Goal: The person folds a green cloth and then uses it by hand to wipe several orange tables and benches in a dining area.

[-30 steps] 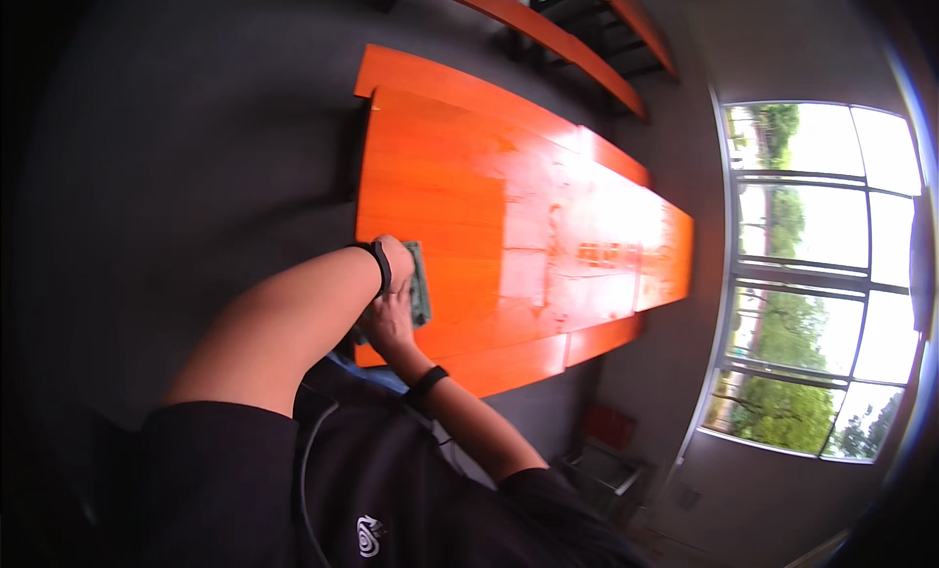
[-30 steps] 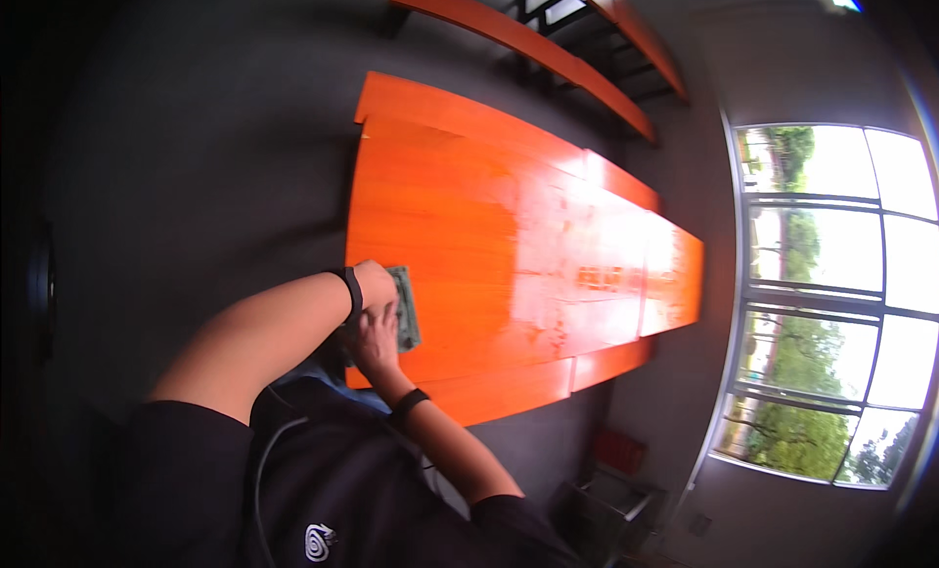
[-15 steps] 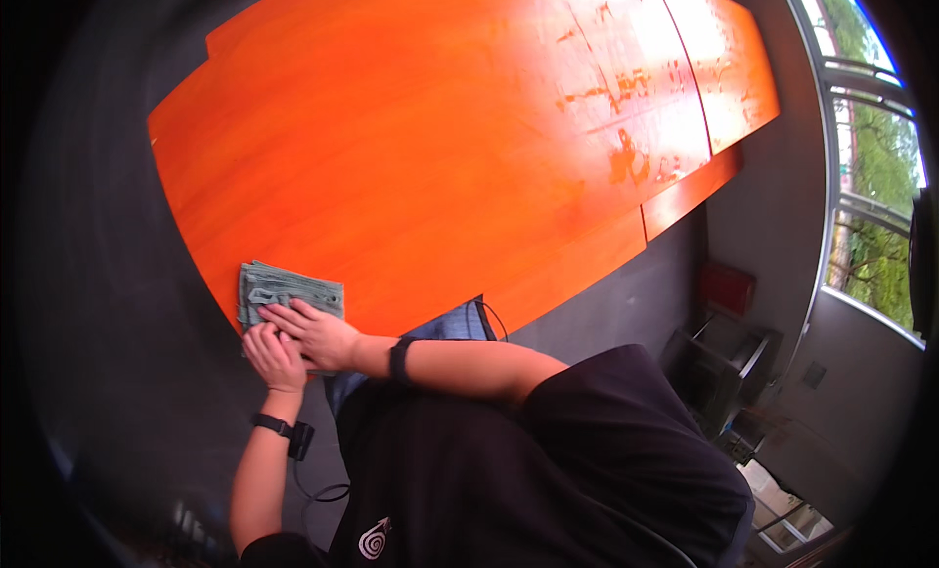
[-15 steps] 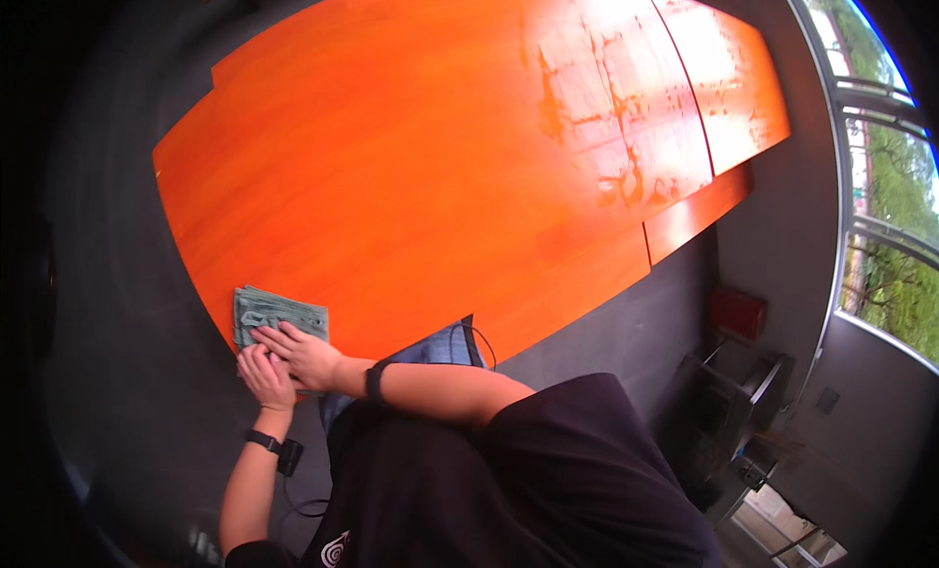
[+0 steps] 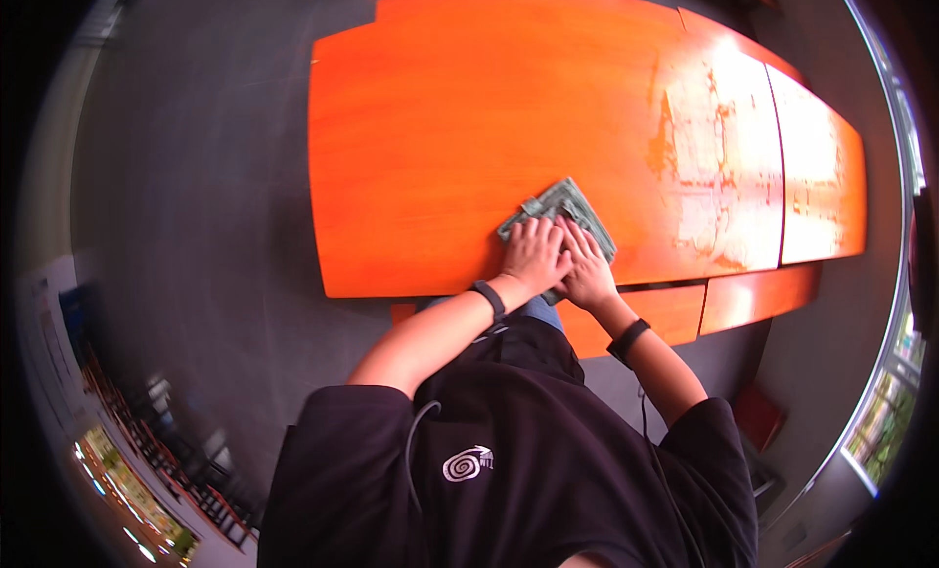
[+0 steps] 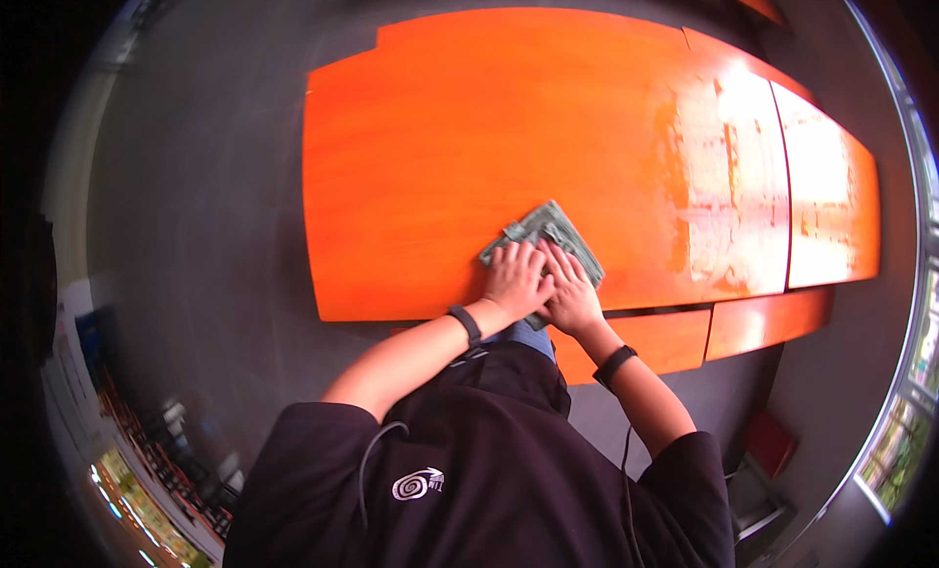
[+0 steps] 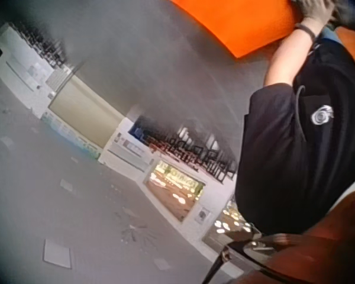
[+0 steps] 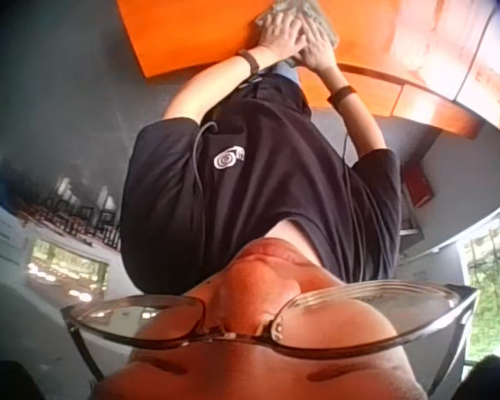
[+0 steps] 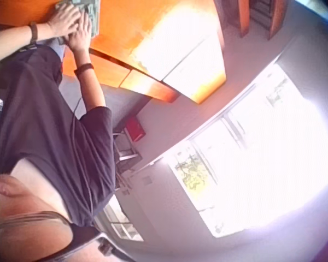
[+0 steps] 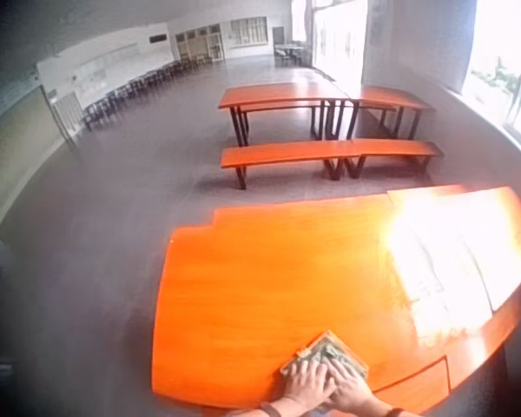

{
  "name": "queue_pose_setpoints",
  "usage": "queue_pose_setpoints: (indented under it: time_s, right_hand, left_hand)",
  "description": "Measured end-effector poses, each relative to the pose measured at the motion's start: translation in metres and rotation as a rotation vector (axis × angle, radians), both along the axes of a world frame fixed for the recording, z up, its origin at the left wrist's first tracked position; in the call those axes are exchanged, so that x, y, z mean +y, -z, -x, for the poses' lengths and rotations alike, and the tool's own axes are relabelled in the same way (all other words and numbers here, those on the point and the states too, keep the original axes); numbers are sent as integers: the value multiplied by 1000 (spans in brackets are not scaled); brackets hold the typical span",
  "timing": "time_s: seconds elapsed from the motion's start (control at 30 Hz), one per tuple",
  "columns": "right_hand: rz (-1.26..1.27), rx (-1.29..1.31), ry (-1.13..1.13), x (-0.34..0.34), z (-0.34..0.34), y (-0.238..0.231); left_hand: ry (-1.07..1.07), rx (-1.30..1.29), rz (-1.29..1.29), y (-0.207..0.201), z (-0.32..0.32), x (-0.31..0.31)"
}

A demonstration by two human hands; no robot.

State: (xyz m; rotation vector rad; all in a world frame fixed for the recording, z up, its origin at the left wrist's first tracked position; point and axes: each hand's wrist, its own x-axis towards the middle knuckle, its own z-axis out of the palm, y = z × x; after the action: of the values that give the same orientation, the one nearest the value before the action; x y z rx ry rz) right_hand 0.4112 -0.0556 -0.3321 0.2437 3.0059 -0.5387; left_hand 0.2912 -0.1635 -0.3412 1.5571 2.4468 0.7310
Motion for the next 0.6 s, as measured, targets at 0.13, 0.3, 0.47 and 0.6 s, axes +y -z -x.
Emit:
queue_pose_setpoints:
  time_s: [0.13, 0.3, 0.47, 0.6]
  right_hand:
    - [43, -73, 46, -5, -1, 0]
    - [-65, -157, -86, 0, 4, 8]
    - [-67, -159, -135, 6, 3, 10]
    - [-35, -157, -252, 25, -7, 25]
  left_hand:
    - [68, -12, 27, -5, 2, 0]
    - [204, -28, -32, 4, 17, -15]
    - [187, -192, -26, 13, 11, -11]
    - [151, -244, -15, 31, -2, -5]
